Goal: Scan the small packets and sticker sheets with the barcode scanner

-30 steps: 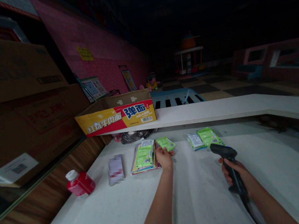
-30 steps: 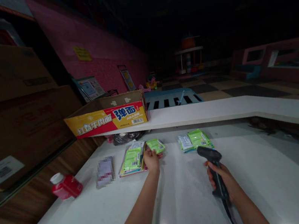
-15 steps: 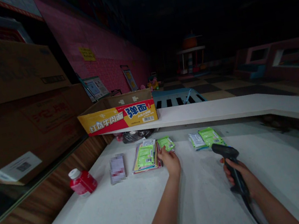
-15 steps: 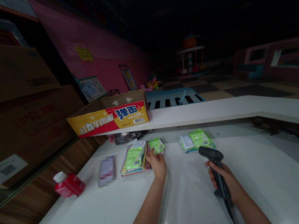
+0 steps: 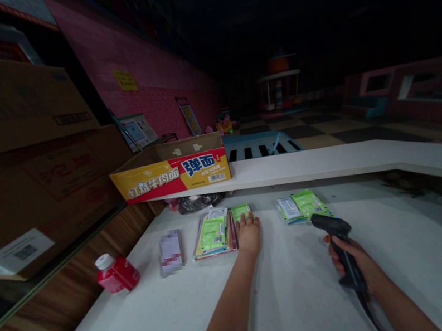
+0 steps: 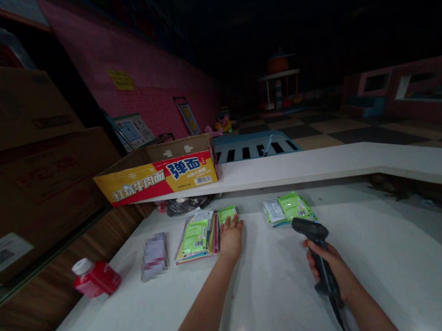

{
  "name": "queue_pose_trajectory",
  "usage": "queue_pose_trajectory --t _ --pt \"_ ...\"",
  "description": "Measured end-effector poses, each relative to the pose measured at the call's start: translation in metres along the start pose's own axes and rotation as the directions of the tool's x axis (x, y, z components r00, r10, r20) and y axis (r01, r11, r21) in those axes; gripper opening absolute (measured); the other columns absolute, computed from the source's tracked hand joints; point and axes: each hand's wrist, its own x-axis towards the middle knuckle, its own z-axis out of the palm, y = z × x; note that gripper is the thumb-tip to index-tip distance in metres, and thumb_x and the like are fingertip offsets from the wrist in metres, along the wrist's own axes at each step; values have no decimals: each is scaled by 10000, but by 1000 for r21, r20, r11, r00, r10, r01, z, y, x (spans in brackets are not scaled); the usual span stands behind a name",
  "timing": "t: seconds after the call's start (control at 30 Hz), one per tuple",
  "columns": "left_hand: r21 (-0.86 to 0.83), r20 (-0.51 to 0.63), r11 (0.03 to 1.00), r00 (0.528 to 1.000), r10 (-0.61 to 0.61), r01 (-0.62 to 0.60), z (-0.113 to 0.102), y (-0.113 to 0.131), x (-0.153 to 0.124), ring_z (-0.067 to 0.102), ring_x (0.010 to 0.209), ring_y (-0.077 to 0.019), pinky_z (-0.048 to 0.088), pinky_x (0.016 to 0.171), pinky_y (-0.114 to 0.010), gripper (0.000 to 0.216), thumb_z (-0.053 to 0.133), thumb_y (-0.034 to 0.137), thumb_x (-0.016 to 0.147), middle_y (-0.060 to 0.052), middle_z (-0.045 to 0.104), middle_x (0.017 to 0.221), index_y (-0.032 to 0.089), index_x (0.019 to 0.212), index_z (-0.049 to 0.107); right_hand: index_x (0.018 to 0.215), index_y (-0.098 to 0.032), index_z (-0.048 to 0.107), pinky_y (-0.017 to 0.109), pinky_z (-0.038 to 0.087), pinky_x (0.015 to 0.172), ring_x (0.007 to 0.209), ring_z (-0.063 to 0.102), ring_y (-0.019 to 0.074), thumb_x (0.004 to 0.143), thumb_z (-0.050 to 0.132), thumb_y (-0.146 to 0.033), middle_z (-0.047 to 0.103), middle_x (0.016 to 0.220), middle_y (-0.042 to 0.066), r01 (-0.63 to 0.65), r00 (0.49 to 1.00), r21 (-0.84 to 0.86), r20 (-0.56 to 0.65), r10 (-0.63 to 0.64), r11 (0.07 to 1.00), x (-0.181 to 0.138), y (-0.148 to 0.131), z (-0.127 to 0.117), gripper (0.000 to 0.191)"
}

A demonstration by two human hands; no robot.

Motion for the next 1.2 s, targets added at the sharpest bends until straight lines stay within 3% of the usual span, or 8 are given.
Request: queue_pose_trajectory --t 0.17,0.3,0.47,0.63,0.73,0.83,1.07,1.2 --pt "30 -10 999 1000 -29 29 -2 1 -7 408 1365 -324 399 1062 -530 432 409 72 901 -98 492 1476 243 1202 667 905 -188 622 199 376 321 363 481 94 687 807 -517 548 531 -57 -3 1000 20 -2 3 1000 1 -1 0 436" --pt "9 -50 1000 999 -13 14 -4 2 -9 370 1397 -308 340 1116 -506 476 409 32 874 -119 481 1476 221 1241 647 896 -188 615 194 376 329 367 485 92 687 805 -522 555 532 -53 -7 1000 25 12 7 1000 0 -4 1 437" --pt "-131 -134 990 990 43 -61 -5 22 -9 434 1336 -277 338 1121 -450 445 469 47 842 -136 556 1375 205 1212 660 906 -191 609 199 395 347 378 490 94 694 800 -510 563 538 -51 31 999 29 -16 -31 999 -1 -9 2 428" --pt "-406 -158 905 985 65 -125 13 59 6 614 1051 -244 440 999 -391 304 548 58 779 -111 697 1041 181 995 723 919 -198 602 199 399 350 399 502 99 660 823 -504 565 547 -59 103 991 89 -94 -95 991 0 -14 1 458" --pt "-675 -103 737 994 -32 -47 34 87 22 658 823 -195 506 825 -326 203 563 56 755 -56 701 814 186 833 699 910 -199 602 198 396 349 398 494 95 661 819 -507 562 544 -61 148 980 109 -150 -131 983 -1 -19 2 451" --pt "-816 -30 573 985 -172 75 49 114 35 661 725 -171 503 713 -274 134 610 75 728 -15 669 698 194 772 651 893 -197 604 193 387 344 393 484 91 649 820 -517 551 532 -62 163 971 118 -193 -138 980 -2 -23 4 456" --pt "-750 68 600 935 -349 278 49 144 49 684 763 -218 462 660 -270 249 749 166 641 -10 670 680 220 825 590 884 -203 608 213 389 346 387 481 101 679 803 -505 556 537 -54 172 973 156 -182 -143 973 2 -23 2 414" --pt "-800 113 499 901 -419 333 51 144 54 690 791 -234 463 638 -268 352 804 134 524 -3 662 664 217 770 565 869 -195 617 206 390 347 395 480 98 657 818 -500 556 535 -50 181 966 168 -213 -144 969 0 -25 5 423"
